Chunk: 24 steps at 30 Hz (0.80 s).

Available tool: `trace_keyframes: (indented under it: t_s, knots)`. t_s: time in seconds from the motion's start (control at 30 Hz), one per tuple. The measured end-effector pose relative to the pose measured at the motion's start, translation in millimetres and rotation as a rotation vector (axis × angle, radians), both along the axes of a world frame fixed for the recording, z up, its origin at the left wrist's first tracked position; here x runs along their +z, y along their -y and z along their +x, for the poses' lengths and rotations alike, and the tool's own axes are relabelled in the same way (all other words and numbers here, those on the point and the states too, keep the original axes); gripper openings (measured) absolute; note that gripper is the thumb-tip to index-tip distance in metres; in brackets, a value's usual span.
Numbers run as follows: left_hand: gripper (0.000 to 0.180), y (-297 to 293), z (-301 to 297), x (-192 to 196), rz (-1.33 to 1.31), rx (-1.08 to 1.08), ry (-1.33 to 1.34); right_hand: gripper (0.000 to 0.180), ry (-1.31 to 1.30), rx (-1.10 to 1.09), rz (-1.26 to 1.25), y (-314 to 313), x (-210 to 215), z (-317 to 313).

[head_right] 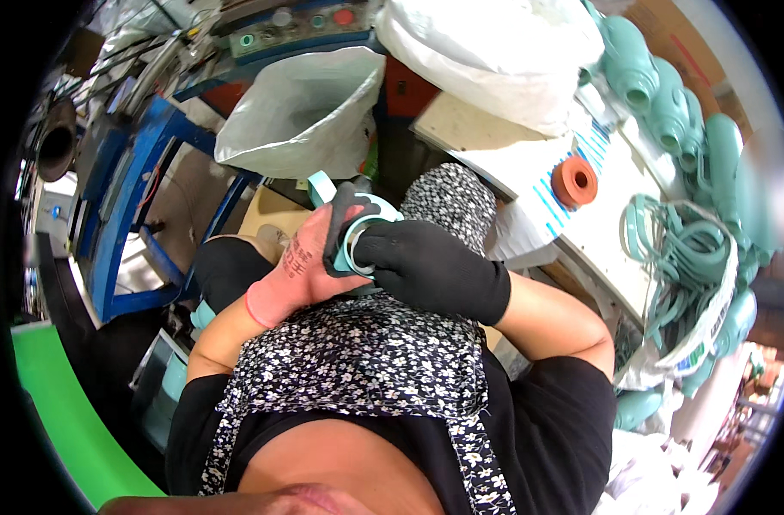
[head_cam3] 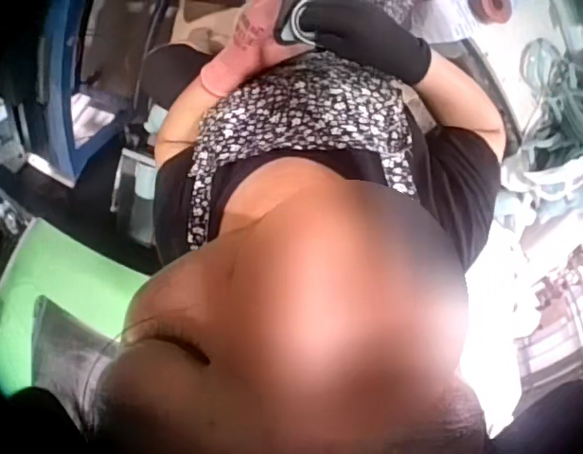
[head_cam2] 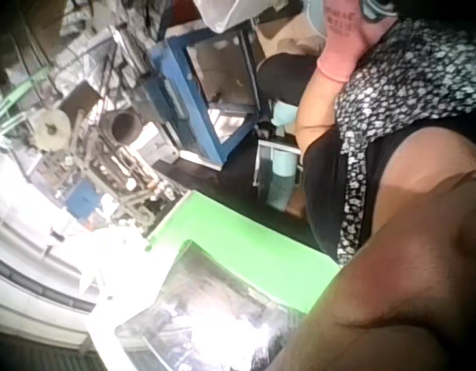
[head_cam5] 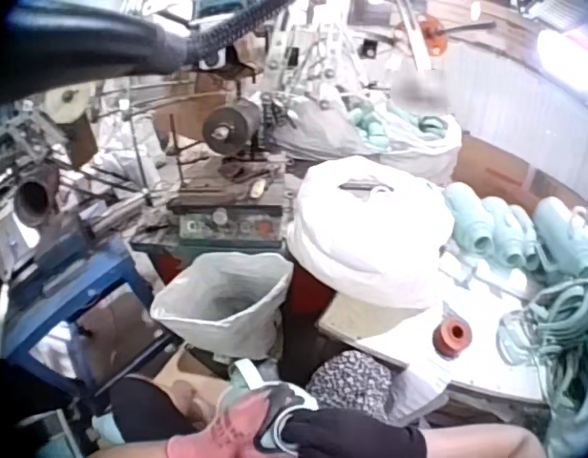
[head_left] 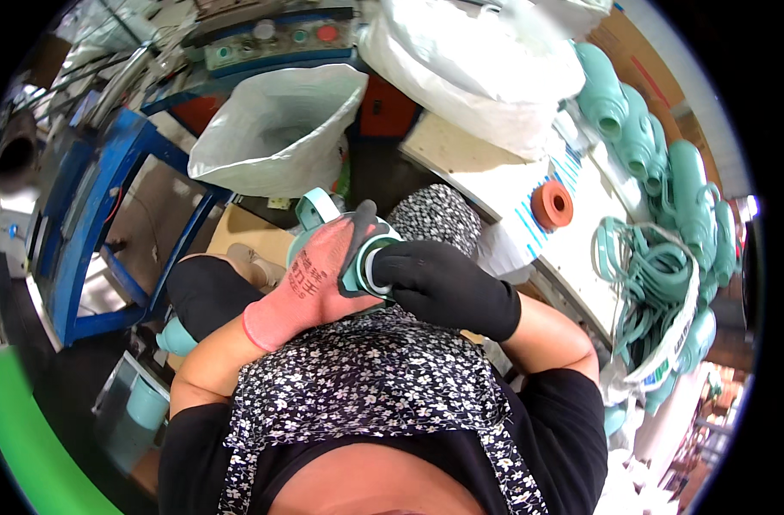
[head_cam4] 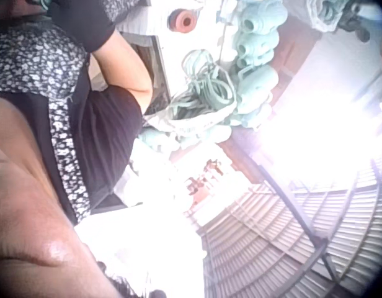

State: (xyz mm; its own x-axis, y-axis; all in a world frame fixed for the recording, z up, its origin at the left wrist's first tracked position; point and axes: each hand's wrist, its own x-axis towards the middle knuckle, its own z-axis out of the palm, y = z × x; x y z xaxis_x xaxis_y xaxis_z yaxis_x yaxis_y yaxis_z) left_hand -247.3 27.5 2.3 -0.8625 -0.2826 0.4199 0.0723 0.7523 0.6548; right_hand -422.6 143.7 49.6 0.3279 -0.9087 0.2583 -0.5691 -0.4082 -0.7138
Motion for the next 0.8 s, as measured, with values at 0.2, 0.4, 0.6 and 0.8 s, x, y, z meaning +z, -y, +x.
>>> trace_keyframes:
  t_s: [0.2,0.4,0.6,0.8]
  knots:
    - [0.077,-6,-17,6,-0.049,-0.116,0.108,0.022,-0.222,-0.012,-0.083,-25,-24,-1]
    - [0.074,-22,-44,-2,-0.148,-0.398,0.126,0.013,-0.386,0.254,0.165,-45,-51,-29]
    - [0.071,-22,-57,-5,-0.09,-0.374,0.211,0.013,-0.267,-0.005,0.015,-59,-79,-29]
    - [0.054,40,-50,-47,-0.076,0.097,0.217,0.015,0.114,-0.136,0.322,-79,-80,-29]
